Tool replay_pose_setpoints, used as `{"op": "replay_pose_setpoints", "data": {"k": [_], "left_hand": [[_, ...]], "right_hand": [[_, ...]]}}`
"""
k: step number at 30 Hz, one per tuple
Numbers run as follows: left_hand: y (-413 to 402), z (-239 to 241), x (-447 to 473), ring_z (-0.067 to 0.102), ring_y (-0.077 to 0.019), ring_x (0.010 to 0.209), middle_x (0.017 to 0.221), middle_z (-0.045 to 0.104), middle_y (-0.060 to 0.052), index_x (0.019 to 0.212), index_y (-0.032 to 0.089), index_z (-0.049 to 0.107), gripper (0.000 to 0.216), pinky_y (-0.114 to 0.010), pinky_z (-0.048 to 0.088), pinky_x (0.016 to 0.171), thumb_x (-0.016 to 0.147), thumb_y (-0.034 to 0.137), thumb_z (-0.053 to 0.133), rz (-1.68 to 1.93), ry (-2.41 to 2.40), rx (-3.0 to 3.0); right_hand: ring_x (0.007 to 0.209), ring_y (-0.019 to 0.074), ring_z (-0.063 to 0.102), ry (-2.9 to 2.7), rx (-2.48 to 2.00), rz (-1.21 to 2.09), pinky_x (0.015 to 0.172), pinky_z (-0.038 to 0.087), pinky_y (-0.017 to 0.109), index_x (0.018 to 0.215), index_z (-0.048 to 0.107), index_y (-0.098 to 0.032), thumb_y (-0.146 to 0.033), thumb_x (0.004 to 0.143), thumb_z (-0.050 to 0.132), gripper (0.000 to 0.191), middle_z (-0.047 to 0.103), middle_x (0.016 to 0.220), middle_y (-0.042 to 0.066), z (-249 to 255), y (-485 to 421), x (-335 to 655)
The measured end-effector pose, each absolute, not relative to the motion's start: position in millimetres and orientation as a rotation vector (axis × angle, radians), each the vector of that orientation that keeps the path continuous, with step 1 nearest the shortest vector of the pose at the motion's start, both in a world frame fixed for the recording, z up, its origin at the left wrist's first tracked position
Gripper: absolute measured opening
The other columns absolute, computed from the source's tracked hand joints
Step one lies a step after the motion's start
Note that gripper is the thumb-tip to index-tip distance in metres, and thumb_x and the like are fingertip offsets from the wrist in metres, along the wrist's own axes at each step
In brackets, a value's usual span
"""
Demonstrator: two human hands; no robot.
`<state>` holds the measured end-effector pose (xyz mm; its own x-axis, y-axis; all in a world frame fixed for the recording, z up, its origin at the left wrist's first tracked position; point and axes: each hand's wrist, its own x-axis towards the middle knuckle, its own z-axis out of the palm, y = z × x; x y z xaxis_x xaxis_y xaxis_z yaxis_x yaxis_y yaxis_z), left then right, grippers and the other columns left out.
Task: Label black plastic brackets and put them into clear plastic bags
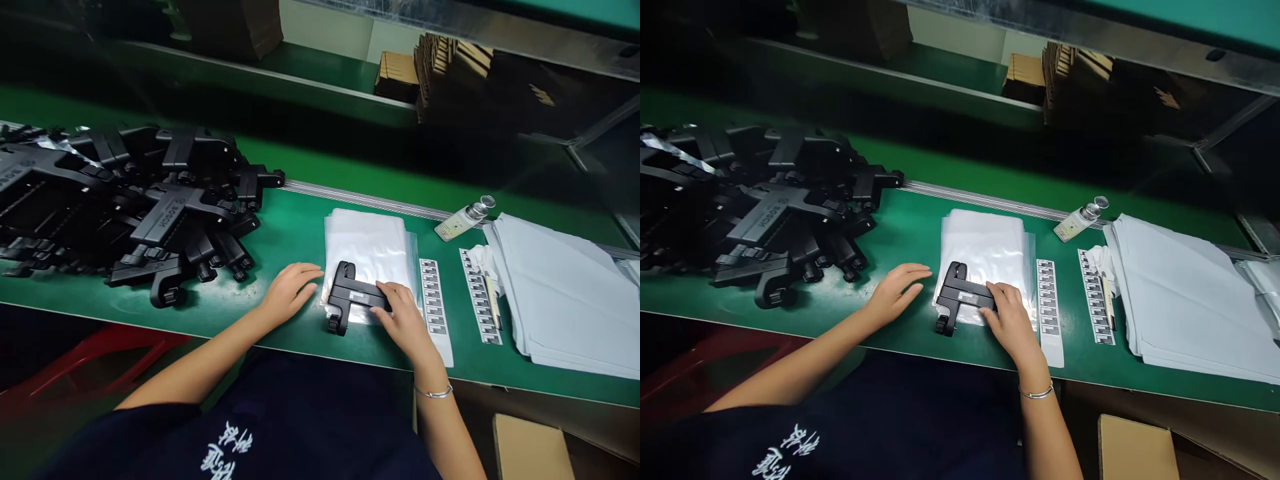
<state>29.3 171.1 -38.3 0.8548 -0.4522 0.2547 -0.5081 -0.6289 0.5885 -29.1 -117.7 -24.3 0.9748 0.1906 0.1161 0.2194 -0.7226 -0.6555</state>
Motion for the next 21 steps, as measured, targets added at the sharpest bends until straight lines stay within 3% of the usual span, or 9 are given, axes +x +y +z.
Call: {"op": "replay_pose_setpoints", "data": {"k": [2, 5, 10, 12, 14, 18, 21], "left_hand": [[167, -37, 33, 0.06, -0.0195, 0.103, 0.106, 0.066, -0.007, 0.103, 0.019, 0.065, 0.03, -0.035, 0.048, 0.092, 0.096, 0.027, 0.037, 0.085, -0.549, 2.33], [145, -31, 41, 0.061, -0.019, 0.095, 0.096, 0.066, -0.005, 0.094, 0.019, 0.065, 0.027, -0.032, 0.048, 0.087, 0.096, 0.024, 0.038, -0.028, -0.647, 2.375], [84, -32, 44, 0.06, -0.0243, 0.097, 0.101, 0.064, -0.007, 0.101, 0.02, 0.06, 0.018, -0.033, 0.048, 0.077, 0.09, 0.034, 0.056, -0.292, -1.088, 2.528], [66, -34, 47, 0.06, -0.0266, 0.095, 0.098, 0.064, -0.009, 0.097, 0.019, 0.06, 0.021, -0.033, 0.048, 0.072, 0.087, 0.037, 0.061, -0.345, -1.155, 2.605], [57, -33, 53, 0.06, -0.0258, 0.092, 0.093, 0.065, -0.008, 0.089, 0.019, 0.061, 0.015, -0.032, 0.047, 0.069, 0.091, 0.033, 0.054, -0.402, -1.168, 2.638], [57, -25, 62, 0.062, -0.0214, 0.088, 0.093, 0.067, -0.005, 0.087, 0.02, 0.062, 0.024, -0.029, 0.045, 0.068, 0.096, 0.025, 0.04, -0.499, -1.127, 2.589], [58, -24, 57, 0.06, -0.0238, 0.093, 0.098, 0.065, -0.007, 0.092, 0.02, 0.061, 0.016, -0.03, 0.046, 0.069, 0.092, 0.033, 0.05, -0.421, -1.242, 2.585]], "right_hand": [[0.114, 0.0313, 0.05, -0.252, -2.372, -0.139, 0.099, 0.042, 0.054, 0.131, 0.053, -0.028, -0.036, 0.088, 0.058, 0.044, 0.057, 0.118, 0.012, -24, -119, -38], [0.114, 0.0292, 0.05, -0.062, -2.2, -0.347, 0.097, 0.045, 0.051, 0.128, 0.052, -0.027, -0.035, 0.086, 0.06, 0.043, 0.052, 0.118, 0.012, -37, -128, -56], [0.108, 0.0259, 0.053, 0.164, -1.819, -0.67, 0.091, 0.049, 0.045, 0.118, 0.051, -0.025, -0.042, 0.081, 0.063, 0.042, 0.049, 0.111, 0.01, -63, -146, -82], [0.108, 0.0266, 0.053, 0.179, -1.79, -0.709, 0.092, 0.048, 0.046, 0.117, 0.05, -0.025, -0.045, 0.08, 0.063, 0.043, 0.049, 0.111, 0.01, -64, -151, -90], [0.107, 0.0272, 0.054, 0.17, -1.78, -0.721, 0.093, 0.047, 0.047, 0.117, 0.05, -0.025, -0.047, 0.081, 0.063, 0.044, 0.05, 0.11, 0.01, -60, -154, -98], [0.107, 0.0269, 0.055, 0.134, -1.75, -0.732, 0.092, 0.047, 0.047, 0.117, 0.05, -0.027, -0.045, 0.082, 0.063, 0.042, 0.05, 0.109, 0.01, -53, -159, -108], [0.107, 0.0278, 0.055, 0.141, -1.744, -0.73, 0.093, 0.047, 0.048, 0.116, 0.05, -0.027, -0.048, 0.081, 0.063, 0.043, 0.05, 0.109, 0.01, -53, -162, -110]]}}
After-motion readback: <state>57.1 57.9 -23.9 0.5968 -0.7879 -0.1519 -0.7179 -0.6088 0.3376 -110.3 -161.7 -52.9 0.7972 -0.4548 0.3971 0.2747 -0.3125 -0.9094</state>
